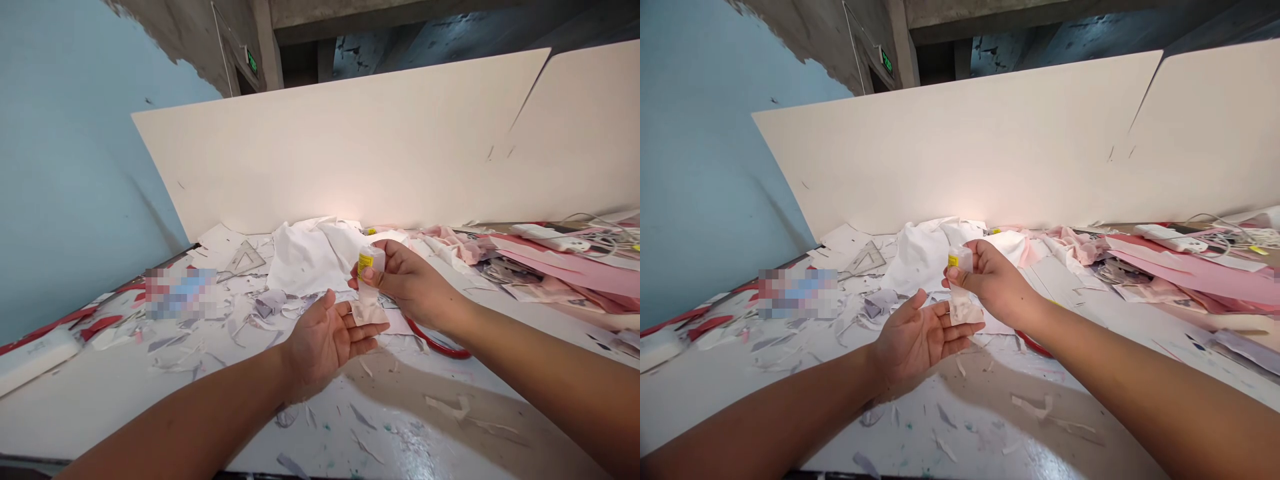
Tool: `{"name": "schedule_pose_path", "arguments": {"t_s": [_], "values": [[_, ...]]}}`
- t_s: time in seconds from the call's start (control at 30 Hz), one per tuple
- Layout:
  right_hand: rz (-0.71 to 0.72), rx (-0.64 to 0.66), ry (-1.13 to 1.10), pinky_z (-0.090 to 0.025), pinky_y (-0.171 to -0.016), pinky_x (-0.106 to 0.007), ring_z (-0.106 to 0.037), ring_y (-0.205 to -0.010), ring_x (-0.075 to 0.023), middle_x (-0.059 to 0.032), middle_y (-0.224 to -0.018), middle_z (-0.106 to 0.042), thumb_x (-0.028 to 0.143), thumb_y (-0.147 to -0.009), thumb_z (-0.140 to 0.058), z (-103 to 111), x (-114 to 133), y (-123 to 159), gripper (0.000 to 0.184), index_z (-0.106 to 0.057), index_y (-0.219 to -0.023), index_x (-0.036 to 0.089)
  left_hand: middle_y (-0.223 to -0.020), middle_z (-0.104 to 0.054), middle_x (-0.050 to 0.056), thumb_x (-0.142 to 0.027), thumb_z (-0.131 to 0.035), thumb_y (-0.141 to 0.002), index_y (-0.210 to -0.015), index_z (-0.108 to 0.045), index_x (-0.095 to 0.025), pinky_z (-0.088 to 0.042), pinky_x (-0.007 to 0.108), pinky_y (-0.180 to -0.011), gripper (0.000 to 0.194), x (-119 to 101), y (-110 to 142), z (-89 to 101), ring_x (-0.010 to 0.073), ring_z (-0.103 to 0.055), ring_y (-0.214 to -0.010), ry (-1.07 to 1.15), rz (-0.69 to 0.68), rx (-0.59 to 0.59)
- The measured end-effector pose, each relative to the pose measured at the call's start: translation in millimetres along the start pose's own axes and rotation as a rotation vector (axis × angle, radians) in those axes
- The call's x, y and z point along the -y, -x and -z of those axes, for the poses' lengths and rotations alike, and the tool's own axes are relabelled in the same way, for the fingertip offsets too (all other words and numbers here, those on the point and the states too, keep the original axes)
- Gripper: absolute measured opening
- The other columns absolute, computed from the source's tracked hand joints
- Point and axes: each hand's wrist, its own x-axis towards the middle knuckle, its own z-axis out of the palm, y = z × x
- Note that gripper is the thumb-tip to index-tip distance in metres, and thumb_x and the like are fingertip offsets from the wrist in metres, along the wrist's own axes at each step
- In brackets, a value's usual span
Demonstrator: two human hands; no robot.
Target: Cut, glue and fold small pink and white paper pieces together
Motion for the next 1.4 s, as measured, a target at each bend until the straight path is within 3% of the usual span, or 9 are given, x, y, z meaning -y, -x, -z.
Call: {"name": "schedule_pose_path", "arguments": {"t_s": [0.2,0.63,0.93,1.4], "values": [[-0.009,-0.026,0.074,-0.046,-0.072,-0.033,-0.062,-0.079,-0.0178,-0.0011,-0.080,-0.063,0.031,-0.072,-0.066,6,2,-1,0.027,-0.051,-0.093,0.021,-0.129,-0.044,0.020,-0.050,-0.031,-0.085,-0.118,-0.045,-0.006,-0.026,0.039,-0.097,0.057,-1,0,1.1,0.0311,-0.042,-0.119,-0.006,0.003,0.013],[-0.010,-0.018,-0.006,-0.047,-0.067,-0.030,-0.062,-0.073,-0.0160,-0.0005,-0.077,-0.064,0.026,-0.068,-0.070,10,10,-4,0.024,-0.053,-0.084,0.020,-0.133,-0.038,0.022,-0.050,-0.030,-0.085,-0.124,-0.039,-0.003,-0.023,0.041,-0.099,0.062,-4,2,0.2,0.0325,-0.037,-0.122,0.005,-0.008,0.026],[-0.024,-0.046,0.002,-0.047,-0.066,-0.032,-0.062,-0.070,-0.0165,0.0006,-0.073,-0.063,0.026,-0.065,-0.073,13,14,-4,0.026,-0.053,-0.081,0.020,-0.128,-0.044,0.022,-0.050,-0.025,-0.086,-0.124,-0.039,-0.003,-0.022,0.042,-0.099,0.062,-5,3,-1.4,0.0317,-0.040,-0.120,-0.012,-0.013,0.021],[-0.016,-0.022,0.030,-0.044,-0.064,-0.031,-0.061,-0.069,-0.0168,0.0002,-0.072,-0.064,0.025,-0.068,-0.071,20,14,-6,0.024,-0.054,-0.083,0.020,-0.135,-0.035,0.025,-0.051,-0.026,-0.085,-0.125,-0.038,-0.002,-0.024,0.044,-0.097,0.064,-2,2,2.7,0.0351,-0.039,-0.120,-0.052,-0.017,0.076]]}}
